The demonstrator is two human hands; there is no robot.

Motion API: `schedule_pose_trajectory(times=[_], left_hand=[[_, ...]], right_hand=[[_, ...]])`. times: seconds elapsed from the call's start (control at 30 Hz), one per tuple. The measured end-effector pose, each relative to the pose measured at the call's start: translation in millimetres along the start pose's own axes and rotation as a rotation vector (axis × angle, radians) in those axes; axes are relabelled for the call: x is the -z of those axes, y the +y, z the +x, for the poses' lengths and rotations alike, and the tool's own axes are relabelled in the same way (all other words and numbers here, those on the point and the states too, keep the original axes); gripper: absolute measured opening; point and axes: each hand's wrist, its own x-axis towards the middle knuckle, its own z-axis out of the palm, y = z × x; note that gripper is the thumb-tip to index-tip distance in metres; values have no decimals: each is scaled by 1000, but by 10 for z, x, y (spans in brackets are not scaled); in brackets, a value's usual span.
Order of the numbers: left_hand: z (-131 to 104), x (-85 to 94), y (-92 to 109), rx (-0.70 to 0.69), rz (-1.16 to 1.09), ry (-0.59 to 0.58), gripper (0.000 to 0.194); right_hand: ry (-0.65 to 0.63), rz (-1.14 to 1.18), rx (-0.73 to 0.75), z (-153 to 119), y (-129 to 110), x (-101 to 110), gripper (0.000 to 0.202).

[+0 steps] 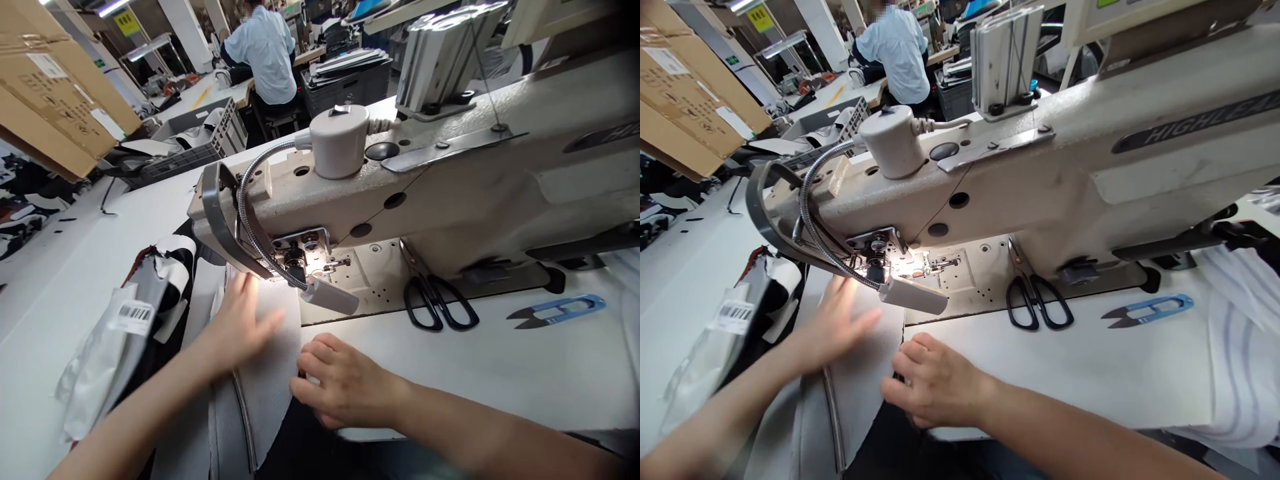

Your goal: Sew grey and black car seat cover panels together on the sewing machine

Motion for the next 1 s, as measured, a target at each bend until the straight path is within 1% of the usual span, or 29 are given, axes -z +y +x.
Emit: schedule_pose_trajectory(times=[0.03,0.07,0.13,0.17,0.2,0.23,0.27,0.3,0.37,0.43,0.47,0.53,0.6,0.7,0.73,0.8,0.83,0.87,0.9,1.0], left_hand=[[-256,-27,58,-51,45,-52,64],[-503,-56,118,-121,134,-90,71],[-902,-99,232,-133,299,-42,78],[-1031,-102,283,-110,360,-6,78],[-1109,-86,325,-84,393,23,78],[-1140,-50,357,-75,388,21,79],[-1130,3,376,-79,347,-14,81],[-1088,70,379,-82,277,-86,84],[-938,209,338,-50,83,-318,95],[-750,295,260,46,-98,-540,106],[-659,302,224,98,-160,-615,109],[-511,237,192,162,-203,-697,107],[-437,106,233,192,-101,-702,101],[-476,-65,376,223,149,-622,89],[-516,-94,422,221,182,-605,86],[-603,-118,494,195,167,-604,87],[-639,-123,521,183,150,-609,89],[-664,-129,545,178,150,-615,92],[-677,-138,567,184,172,-618,92],[-643,-157,609,229,288,-648,84]], right_hand=[[41,-23,63,11,-27,-12,8],[89,-44,123,28,-51,-28,6],[193,-66,224,80,-86,-57,18],[244,-65,260,117,-97,-61,20],[300,-60,283,162,-105,-55,20],[350,-53,293,215,-110,-37,19],[391,-48,302,274,-113,-10,17],[423,-49,314,335,-115,24,15],[460,-69,346,439,-121,90,15],[463,-96,357,476,-132,122,20],[448,-103,346,459,-139,118,23],[363,-109,295,357,-153,73,26],[239,-119,246,208,-160,8,23],[68,-93,201,30,-136,-44,15],[10,-59,177,2,-118,-42,12],[-89,18,108,-7,-80,-24,2],[-115,38,74,6,-66,-16,9],[-105,31,57,25,-57,-14,14],[-63,1,68,46,-56,-18,16],[132,-136,215,95,-84,-44,9]])
